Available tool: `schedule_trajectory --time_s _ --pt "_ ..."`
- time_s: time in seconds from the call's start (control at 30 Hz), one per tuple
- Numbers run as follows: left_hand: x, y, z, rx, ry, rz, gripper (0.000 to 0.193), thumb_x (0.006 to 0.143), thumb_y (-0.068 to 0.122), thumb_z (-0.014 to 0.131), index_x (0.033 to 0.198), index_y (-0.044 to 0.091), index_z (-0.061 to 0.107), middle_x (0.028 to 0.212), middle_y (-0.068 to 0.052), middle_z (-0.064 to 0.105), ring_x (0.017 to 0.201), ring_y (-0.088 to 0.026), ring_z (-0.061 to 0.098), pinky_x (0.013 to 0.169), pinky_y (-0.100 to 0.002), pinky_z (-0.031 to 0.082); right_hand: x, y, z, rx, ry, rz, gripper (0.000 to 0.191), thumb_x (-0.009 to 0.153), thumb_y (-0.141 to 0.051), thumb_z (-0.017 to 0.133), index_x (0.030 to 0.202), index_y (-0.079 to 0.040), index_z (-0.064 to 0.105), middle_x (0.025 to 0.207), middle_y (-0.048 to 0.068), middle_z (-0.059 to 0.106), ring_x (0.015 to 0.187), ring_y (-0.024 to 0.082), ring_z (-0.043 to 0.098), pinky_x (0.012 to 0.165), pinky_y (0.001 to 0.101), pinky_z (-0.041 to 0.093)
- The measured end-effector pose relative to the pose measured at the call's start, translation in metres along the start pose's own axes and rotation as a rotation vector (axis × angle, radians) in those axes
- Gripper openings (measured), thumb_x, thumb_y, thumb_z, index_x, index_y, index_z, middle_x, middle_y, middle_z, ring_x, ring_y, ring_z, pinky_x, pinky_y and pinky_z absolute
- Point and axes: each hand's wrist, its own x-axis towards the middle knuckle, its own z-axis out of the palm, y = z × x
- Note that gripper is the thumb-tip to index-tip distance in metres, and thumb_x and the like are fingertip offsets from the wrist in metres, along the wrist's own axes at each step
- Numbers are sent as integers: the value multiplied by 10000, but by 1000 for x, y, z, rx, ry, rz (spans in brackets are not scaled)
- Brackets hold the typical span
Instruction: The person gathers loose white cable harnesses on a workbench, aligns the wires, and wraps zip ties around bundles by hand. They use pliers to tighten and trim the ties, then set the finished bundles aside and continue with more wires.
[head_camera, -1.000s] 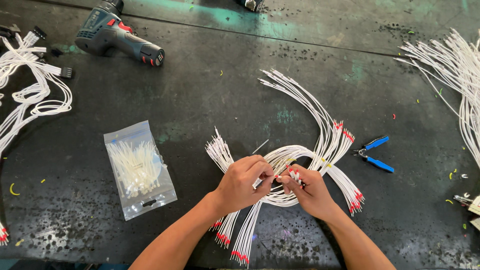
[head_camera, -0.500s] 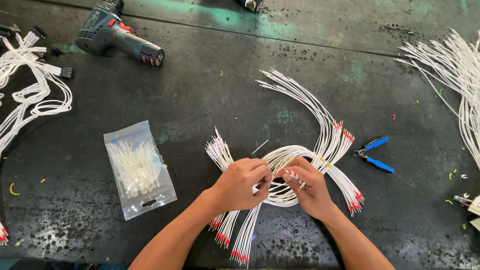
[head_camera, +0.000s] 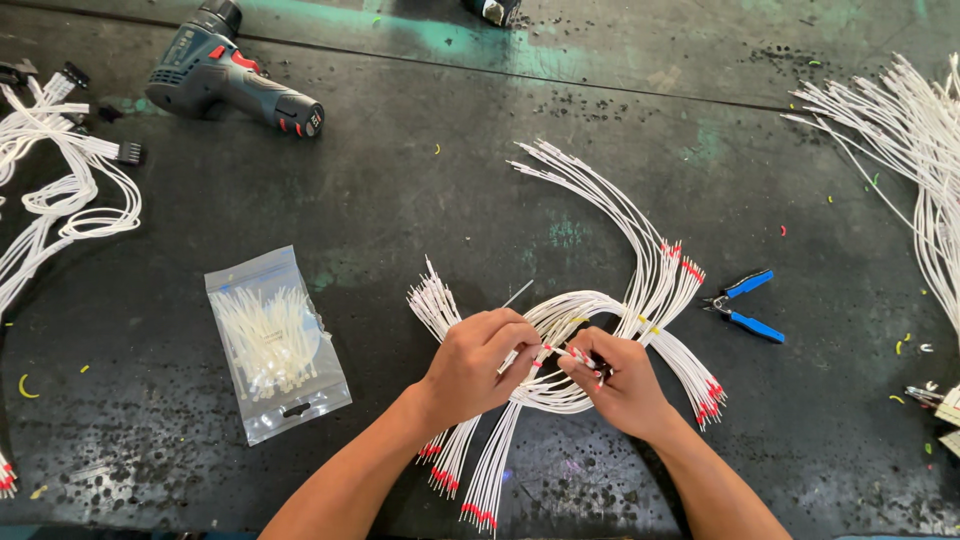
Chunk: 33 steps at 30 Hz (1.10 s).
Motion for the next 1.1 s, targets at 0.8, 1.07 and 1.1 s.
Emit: schedule_trajectory --time_s 0.8,1.07,1.1 --pt "1 7 -1 -118 32 -62 285 847 9 772 1084 -26 618 1002 -124 655 782 -230 688 682 -330 570 7 -9 4 12 -41 -195 133 967 -7 634 1077 19 705 926 88 643 777 156 640 659 281 504" --pt "1 4 -1 34 22 46 164 859 8 771 988 31 673 990 -87 672 792 -241 685 683 -350 559 6 -16 3 -27 45 -172 153 890 -14 712 1043 1 709 834 67 649 683 166 577 610 284 459" --pt "1 4 -1 44 14 43 163 843 5 773 971 33 675 978 -87 672 779 -238 682 671 -350 554 6 -15 3 -45 49 -170 117 899 -15 708 1015 -4 705 827 65 648 683 163 590 609 284 465"
